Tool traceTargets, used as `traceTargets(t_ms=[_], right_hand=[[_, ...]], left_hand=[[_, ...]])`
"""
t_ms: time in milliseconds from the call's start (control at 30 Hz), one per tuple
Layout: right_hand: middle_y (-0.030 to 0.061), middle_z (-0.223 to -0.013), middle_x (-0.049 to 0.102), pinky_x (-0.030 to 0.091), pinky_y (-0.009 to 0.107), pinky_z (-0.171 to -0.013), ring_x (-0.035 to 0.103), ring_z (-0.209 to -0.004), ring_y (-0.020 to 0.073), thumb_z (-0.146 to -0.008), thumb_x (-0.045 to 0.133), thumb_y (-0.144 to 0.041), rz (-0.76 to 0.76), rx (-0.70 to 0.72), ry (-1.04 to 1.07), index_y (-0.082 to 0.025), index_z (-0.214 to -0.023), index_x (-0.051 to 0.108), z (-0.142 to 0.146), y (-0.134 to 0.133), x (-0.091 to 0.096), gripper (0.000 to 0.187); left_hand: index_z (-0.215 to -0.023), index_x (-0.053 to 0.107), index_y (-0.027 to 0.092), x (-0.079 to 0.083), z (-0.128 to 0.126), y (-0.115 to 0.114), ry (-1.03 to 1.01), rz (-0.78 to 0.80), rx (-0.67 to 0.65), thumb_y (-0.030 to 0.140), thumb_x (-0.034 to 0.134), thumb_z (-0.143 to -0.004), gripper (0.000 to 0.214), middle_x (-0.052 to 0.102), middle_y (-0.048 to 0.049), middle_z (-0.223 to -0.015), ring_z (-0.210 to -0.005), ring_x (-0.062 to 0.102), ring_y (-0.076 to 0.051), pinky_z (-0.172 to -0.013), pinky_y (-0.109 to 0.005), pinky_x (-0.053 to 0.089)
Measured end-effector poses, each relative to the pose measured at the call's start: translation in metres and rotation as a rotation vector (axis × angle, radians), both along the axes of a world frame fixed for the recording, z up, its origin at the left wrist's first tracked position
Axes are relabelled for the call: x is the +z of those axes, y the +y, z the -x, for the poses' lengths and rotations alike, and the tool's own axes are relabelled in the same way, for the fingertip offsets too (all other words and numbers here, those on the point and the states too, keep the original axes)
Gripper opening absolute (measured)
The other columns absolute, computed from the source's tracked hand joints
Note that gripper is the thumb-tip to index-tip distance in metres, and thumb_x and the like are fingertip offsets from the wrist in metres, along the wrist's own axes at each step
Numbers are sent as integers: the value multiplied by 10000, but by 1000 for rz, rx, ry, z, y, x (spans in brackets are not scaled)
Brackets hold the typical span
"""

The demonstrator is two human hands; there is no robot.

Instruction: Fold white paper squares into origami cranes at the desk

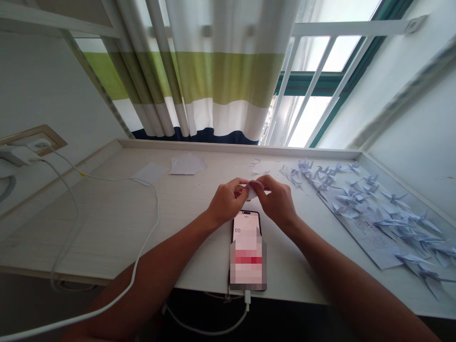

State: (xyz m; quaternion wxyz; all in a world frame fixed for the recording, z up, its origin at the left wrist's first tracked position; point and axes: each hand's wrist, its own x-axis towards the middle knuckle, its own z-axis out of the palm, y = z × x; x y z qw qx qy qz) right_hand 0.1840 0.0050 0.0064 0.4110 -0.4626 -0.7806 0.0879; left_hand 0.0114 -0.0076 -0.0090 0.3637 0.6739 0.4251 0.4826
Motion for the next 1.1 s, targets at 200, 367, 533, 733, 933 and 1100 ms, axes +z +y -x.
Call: traceTargets(t_ms=[200,367,533,733,933,1100], right_hand=[[102,-911,790,508,321,-639,740,-750,236,-1015,538,-228,33,33,-206,-186,-1004,683,1,-2,5,151],[68,-808,766,449,300,-579,685,-624,202,-1010,525,-246,72,-19,-198,-192,-899,670,3,-4,7,190],[69,-885,785,562,346,-725,749,-796,234,-918,606,-169,150,22,-27,-205,-982,683,6,-1,-1,107],[70,-888,789,630,384,-785,775,-837,236,-887,688,-251,279,88,242,-201,-1054,671,11,-4,-1,175],[92,-1034,787,623,415,-830,763,-942,257,-935,646,-227,-63,116,178,-217,-1168,658,5,-6,1,234],[107,-1116,767,621,401,-811,748,-992,261,-1000,594,-248,-207,167,14,-231,-1222,656,0,-5,1,231]], left_hand=[[-1088,699,181,2,1,-1,196,-94,104,283,593,-960,195,798,-61,-834,-731,768,-208,-685,-312,601],[-1029,696,207,4,1,-3,271,-141,108,299,604,-949,153,788,-43,-821,-714,753,-196,-668,-293,580],[-954,683,204,1,1,0,184,-40,137,277,637,-923,92,777,-35,-800,-711,745,-187,-641,-277,561],[-957,659,192,-3,-3,2,-92,3,205,255,650,-924,71,783,-58,-891,-779,761,-191,-680,-280,592],[-1098,616,233,0,-5,-3,-188,-157,109,244,658,-942,163,783,-56,-1023,-978,770,-216,-810,-334,629],[-1055,649,247,3,-3,-4,-168,-296,143,227,670,-933,125,775,-20,-996,-967,767,-189,-819,-304,626]])
